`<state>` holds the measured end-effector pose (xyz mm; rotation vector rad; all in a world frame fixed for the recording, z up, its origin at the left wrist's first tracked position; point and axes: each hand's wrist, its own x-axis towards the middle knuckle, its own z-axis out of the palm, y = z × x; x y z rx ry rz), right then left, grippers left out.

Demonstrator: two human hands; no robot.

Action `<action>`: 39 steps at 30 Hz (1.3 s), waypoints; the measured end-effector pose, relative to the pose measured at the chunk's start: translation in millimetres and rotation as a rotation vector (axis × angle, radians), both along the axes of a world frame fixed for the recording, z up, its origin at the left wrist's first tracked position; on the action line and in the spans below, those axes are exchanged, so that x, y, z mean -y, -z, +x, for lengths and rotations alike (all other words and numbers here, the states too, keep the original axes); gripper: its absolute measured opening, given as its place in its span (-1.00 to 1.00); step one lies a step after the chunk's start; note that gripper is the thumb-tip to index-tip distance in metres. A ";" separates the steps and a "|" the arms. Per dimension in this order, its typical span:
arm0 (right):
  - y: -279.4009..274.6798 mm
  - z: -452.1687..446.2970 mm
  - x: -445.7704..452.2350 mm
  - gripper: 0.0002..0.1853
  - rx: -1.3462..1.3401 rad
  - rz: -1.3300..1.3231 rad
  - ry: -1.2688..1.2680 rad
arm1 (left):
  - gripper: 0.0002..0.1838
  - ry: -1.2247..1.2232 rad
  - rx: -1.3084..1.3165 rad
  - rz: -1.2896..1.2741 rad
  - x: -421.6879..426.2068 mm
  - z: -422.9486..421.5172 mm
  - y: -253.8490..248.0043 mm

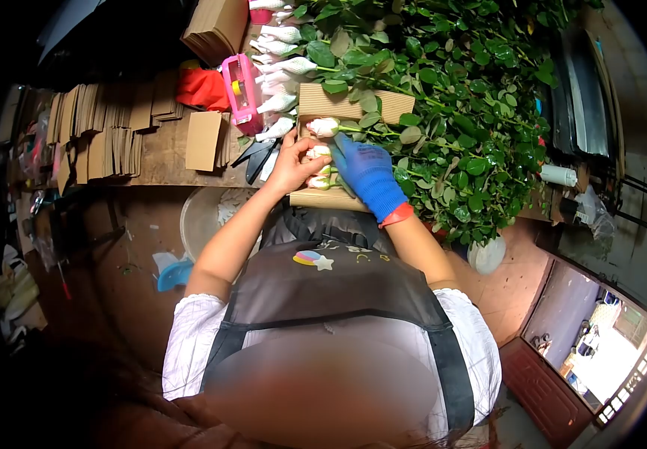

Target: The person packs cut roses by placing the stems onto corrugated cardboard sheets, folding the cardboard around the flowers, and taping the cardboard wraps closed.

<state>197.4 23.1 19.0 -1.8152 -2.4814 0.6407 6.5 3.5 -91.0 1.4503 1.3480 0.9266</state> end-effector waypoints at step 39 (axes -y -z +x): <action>-24.5 0.8 -5.7 -0.68 -0.376 0.282 -0.032 | -0.64 -0.121 -0.023 0.004 -22.4 8.0 -12.6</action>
